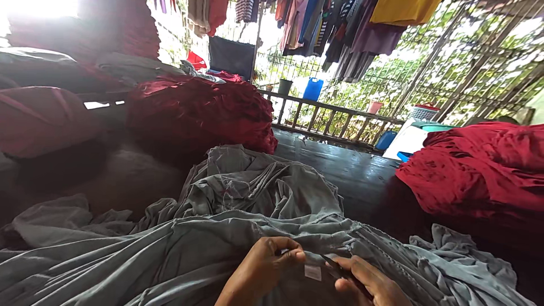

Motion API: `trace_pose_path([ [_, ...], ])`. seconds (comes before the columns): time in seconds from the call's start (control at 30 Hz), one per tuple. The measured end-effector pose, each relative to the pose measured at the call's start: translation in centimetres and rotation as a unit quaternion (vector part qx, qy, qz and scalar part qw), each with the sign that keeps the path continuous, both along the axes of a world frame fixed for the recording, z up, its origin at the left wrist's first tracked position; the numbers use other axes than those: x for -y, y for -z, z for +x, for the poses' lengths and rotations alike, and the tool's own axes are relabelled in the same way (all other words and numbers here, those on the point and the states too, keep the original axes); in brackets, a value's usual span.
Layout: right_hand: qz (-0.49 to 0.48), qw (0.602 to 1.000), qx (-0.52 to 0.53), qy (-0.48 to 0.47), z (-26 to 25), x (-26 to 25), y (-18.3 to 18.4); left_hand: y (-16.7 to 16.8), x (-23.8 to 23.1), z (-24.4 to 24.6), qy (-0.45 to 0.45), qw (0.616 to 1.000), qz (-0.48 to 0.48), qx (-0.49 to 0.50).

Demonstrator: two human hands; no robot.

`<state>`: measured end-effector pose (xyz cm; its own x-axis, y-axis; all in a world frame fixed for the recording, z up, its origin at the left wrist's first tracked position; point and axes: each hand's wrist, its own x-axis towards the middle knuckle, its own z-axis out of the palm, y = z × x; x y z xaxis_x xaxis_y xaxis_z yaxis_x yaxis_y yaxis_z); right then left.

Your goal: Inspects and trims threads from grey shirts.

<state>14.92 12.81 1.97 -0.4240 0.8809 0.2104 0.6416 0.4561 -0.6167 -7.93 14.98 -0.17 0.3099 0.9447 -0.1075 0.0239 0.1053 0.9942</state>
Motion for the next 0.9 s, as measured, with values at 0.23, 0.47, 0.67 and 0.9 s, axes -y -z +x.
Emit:
trace_pose_path([
  [0.23, -0.015, 1.0, -0.016, -0.014, 0.0, -0.7, 0.5, 0.8, 0.1, -0.4, 0.003, 0.997, 0.028, 0.075],
  [0.47, 0.001, 0.999, -0.028, -0.027, 0.1, -0.9, 0.6, 1.0, 0.1, -0.2, -0.022, 0.996, 0.039, 0.074],
  [0.67, 0.017, 0.999, -0.02, -0.022, -0.5, -1.1, 1.0, 1.6, 0.0, 0.7, -0.068, 0.99, 0.116, 0.043],
  [0.9, -0.051, 0.99, -0.12, -0.05, -0.1, -1.6, 1.2, 1.8, 0.0, 0.8, -0.049, 0.988, 0.134, 0.065],
])
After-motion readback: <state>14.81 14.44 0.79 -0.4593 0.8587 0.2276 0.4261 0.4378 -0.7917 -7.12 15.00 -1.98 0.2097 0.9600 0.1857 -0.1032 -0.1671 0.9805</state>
